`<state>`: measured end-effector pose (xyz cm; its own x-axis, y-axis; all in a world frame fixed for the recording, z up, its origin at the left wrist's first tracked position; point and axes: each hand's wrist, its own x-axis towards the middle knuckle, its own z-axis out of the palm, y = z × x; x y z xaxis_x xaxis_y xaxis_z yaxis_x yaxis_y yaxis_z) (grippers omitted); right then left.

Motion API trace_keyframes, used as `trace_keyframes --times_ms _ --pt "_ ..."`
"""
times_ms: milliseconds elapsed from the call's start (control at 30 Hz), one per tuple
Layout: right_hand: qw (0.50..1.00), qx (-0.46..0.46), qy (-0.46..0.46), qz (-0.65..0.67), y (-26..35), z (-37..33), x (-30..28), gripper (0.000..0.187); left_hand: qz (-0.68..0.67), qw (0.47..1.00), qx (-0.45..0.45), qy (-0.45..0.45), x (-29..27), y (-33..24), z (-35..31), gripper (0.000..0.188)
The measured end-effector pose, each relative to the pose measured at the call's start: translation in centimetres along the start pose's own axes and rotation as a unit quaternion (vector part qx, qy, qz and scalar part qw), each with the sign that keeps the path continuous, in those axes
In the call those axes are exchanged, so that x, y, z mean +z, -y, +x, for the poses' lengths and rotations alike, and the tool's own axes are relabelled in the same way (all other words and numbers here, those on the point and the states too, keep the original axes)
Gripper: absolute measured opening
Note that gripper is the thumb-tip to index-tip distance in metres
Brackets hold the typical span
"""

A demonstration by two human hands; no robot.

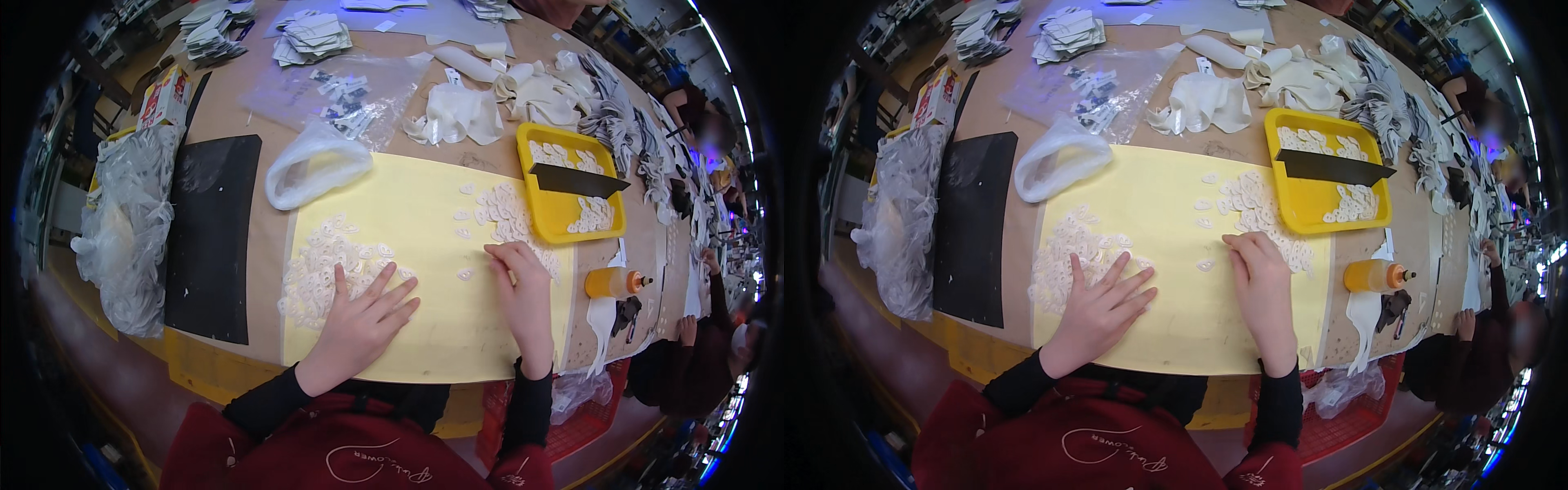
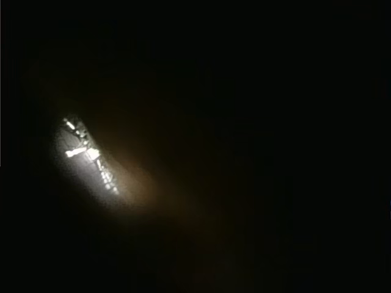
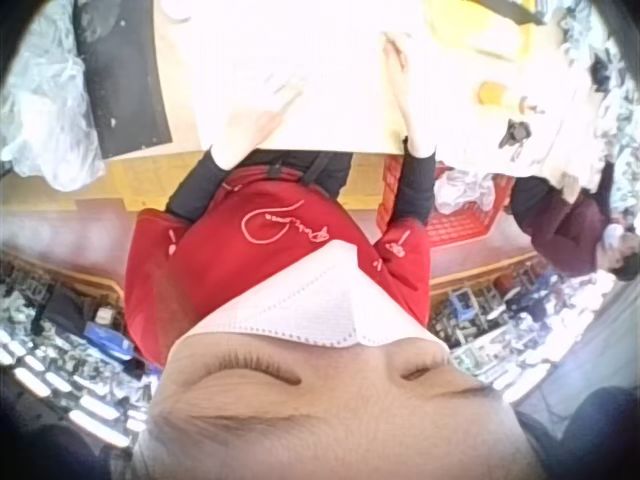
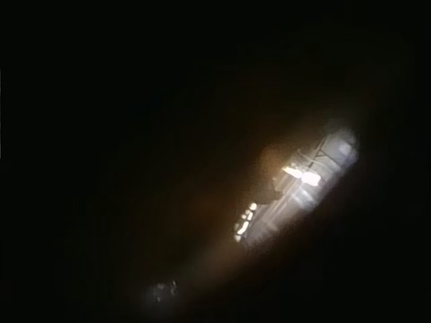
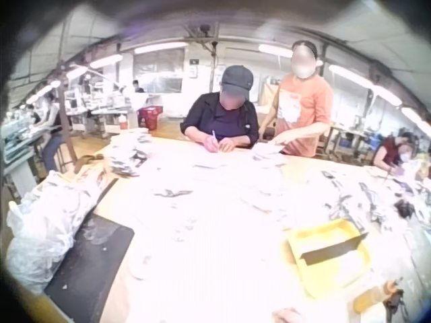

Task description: The person repeatedly picks up small white lace pieces from a yellow cutting mat and places them into a yellow tray. The person also occasionally gathers and spreads the lace pieces on the mat. Other workers are visible in the background handling fabric.

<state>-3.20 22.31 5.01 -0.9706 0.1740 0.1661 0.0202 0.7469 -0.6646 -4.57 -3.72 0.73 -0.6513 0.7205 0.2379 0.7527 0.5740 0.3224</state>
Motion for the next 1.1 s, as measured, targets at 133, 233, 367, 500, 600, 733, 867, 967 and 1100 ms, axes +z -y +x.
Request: trace_keyframes --times_ms 133,233,367,500,600,733,867,967,1100 --pt "0.997 0.042 0.053 -0.045 0.2 -0.3 0.5 0.012 -0.074 0.997 0.001 -0.016 0.1 -1.7 1.6 0.025" --pt "0.996 -0.012 0.036 -0.084 1.3 -1.5 3.6 0.014 -0.095 0.994 -0.005 -0.052 0.3 -2.5 2.8 0.022" --pt "0.993 -0.098 0.044 -0.042 1.6 -2.1 4.3 0.016 -0.112 0.988 -0.043 -0.093 0.4 -2.1 2.8 0.022" --pt "0.978 -0.154 0.139 0.024 0.2 -1.6 2.0 0.021 -0.123 0.983 -0.072 -0.112 0.0 -1.2 2.5 0.022" --pt "0.988 -0.122 0.094 0.011 0.9 0.4 0.1 0.019 -0.113 0.987 -0.070 -0.088 0.6 -1.0 2.4 0.024" --pt "0.996 -0.090 0.012 -0.008 -0.2 3.4 0.8 0.010 -0.072 0.996 -0.034 -0.036 1.6 -1.6 2.7 0.029" --pt "0.992 -0.109 0.014 -0.063 -0.5 2.9 3.4 0.009 -0.023 1.000 -0.017 -0.004 1.6 -1.6 2.6 0.030" --pt "0.989 -0.111 0.095 -0.036 1.2 1.8 2.9 0.013 -0.014 0.999 -0.029 -0.010 1.7 -1.4 2.2 0.029" --pt "0.988 -0.139 0.018 -0.060 0.6 3.9 2.8 0.014 -0.057 0.996 -0.047 -0.053 1.3 -1.4 2.2 0.026"
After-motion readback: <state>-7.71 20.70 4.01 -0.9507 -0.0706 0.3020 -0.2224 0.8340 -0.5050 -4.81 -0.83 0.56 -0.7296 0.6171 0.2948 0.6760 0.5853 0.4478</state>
